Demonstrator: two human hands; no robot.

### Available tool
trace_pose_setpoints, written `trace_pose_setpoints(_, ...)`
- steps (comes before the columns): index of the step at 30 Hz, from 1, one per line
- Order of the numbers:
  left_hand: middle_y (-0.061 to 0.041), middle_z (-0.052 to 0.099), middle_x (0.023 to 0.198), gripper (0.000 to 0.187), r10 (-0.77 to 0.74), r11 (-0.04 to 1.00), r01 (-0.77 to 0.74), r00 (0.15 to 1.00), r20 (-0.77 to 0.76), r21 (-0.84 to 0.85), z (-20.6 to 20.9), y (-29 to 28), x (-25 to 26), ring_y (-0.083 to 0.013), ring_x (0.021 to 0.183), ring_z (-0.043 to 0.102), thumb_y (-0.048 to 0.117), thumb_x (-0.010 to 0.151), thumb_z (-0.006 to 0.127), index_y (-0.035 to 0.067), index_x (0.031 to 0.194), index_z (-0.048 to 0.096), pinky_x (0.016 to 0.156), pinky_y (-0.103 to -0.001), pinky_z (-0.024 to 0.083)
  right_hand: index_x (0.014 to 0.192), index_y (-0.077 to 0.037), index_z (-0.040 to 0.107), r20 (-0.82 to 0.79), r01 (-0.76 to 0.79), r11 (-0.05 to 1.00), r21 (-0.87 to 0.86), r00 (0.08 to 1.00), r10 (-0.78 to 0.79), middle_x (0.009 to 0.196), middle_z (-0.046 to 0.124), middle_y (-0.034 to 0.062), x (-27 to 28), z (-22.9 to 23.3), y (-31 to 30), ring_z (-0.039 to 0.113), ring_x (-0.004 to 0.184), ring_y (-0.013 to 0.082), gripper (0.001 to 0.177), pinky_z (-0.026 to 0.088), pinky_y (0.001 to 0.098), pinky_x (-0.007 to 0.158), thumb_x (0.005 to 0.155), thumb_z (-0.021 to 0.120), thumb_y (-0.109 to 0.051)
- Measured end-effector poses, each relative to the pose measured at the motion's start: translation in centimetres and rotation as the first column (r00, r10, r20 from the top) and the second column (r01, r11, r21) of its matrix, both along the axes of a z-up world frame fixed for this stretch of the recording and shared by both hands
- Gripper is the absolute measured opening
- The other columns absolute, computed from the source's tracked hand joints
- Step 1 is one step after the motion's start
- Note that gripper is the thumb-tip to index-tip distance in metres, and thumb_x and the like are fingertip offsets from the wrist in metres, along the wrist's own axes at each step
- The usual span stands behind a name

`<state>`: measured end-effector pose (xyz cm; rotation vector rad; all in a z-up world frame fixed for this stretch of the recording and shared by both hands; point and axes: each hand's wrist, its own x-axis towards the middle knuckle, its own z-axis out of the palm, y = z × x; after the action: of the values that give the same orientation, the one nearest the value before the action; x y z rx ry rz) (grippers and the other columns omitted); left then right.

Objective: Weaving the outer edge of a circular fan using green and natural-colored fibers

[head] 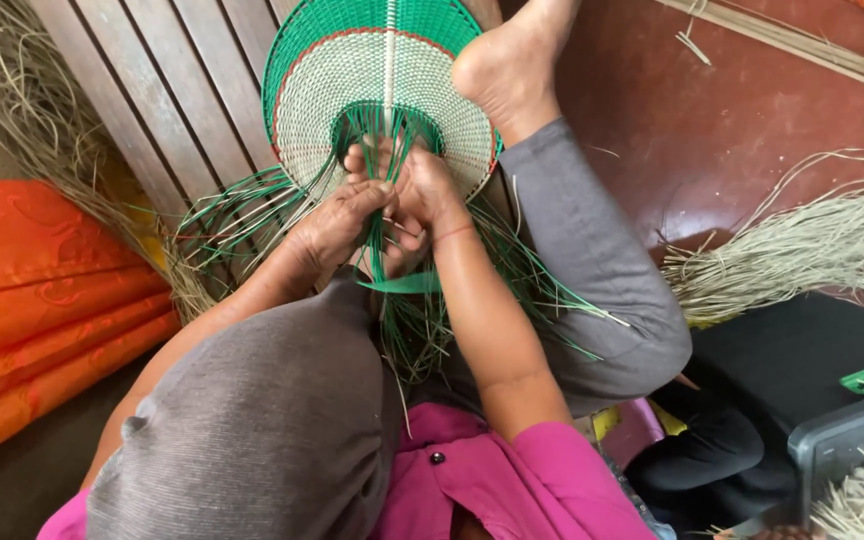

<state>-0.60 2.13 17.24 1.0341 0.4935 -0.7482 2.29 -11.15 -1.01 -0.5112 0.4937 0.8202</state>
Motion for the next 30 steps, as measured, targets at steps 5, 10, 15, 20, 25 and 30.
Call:
trace_pose_setpoints(5,-0.007,0.055,0.069,0.03,-0.022,0.989,0.014,0.998,-0.059,-0.144,-1.4,1.0,-0.1,-0.03,0.07,0.076,0.022,0.105,0.053,0.004,0.081,0.052,0.06,-0.052,0.068,0.118,-0.013,0.072,-0.107,0.005,0.991,0.131,0.994,0.009,0.1,0.071,0.0081,0.6,1.9,1.4,0.07,0.083,0.0242,0.034,0.064,0.0391,0.071,0.099,0.064,-0.04)
trace_pose_setpoints(10,-0.003,0.057,0.083,0.028,-0.187,0.98,0.185,0.982,0.024,0.08,-0.2,2.9,-0.4,-0.0213,0.09,0.067,0.025,0.104,0.056,0.008,0.082,0.061,0.08,-0.042,0.06,0.098,-0.01,0.069,-0.019,-0.046,0.996,-0.07,0.999,0.045,0.075,0.061,0.0024,1.0,2.4,0.3,0.059,0.058,0.017,0.011,0.052,0.0371,0.046,0.093,0.075,-0.018)
trace_pose_setpoints(15,-0.008,0.065,0.085,0.026,-0.46,0.798,0.349,0.879,0.122,0.491,-6.8,7.1,-2.8,-0.0218,0.087,0.061,0.03,0.104,0.06,0.011,0.093,0.074,0.085,-0.043,0.05,0.081,-0.013,0.06,-0.029,-0.13,0.96,-0.247,0.992,0.127,0.066,0.06,0.0076,1.1,5.4,-0.9,0.045,0.045,0.0116,0.016,0.036,0.0265,0.037,0.089,0.062,0.001)
trace_pose_setpoints(20,0.004,0.035,0.068,0.018,0.0,0.999,-0.003,0.997,-0.073,-0.036,-10.4,7.7,-5.5,-0.0085,0.049,0.04,0.024,0.106,0.057,0.007,0.103,0.062,0.042,-0.025,0.037,0.076,-0.019,0.048,-0.019,-0.137,0.978,-0.16,0.991,0.136,0.067,0.051,0.0022,0.9,3.9,-1.9,0.038,0.044,0.006,0.024,0.03,0.0225,0.034,0.091,0.062,-0.007)
trace_pose_setpoints(25,0.001,0.049,0.061,0.019,-0.277,0.895,0.271,0.96,-0.035,0.354,-11.6,10.3,-7.5,-0.0098,0.047,0.043,0.027,0.102,0.065,0.01,0.096,0.069,0.041,-0.025,0.034,0.073,-0.022,0.044,-0.031,-0.17,0.978,-0.121,0.985,0.167,0.066,0.041,-0.007,1.7,8.1,-1.7,0.033,0.044,0.0009,0.026,0.027,0.0192,0.034,0.09,0.063,-0.019)
trace_pose_setpoints(30,-0.017,0.074,0.08,0.037,-0.619,0.556,0.544,0.776,-0.124,0.628,-14.7,14.8,-13.2,-0.0313,0.082,0.07,0.047,0.103,0.059,0.013,0.102,0.075,0.081,-0.047,0.055,0.095,-0.01,0.057,0.026,-0.135,0.915,-0.38,0.987,0.157,0.062,0.038,-0.0044,0.5,4.8,-0.6,0.03,0.04,0.0009,0.019,0.026,0.0195,0.029,0.097,0.07,-0.023)
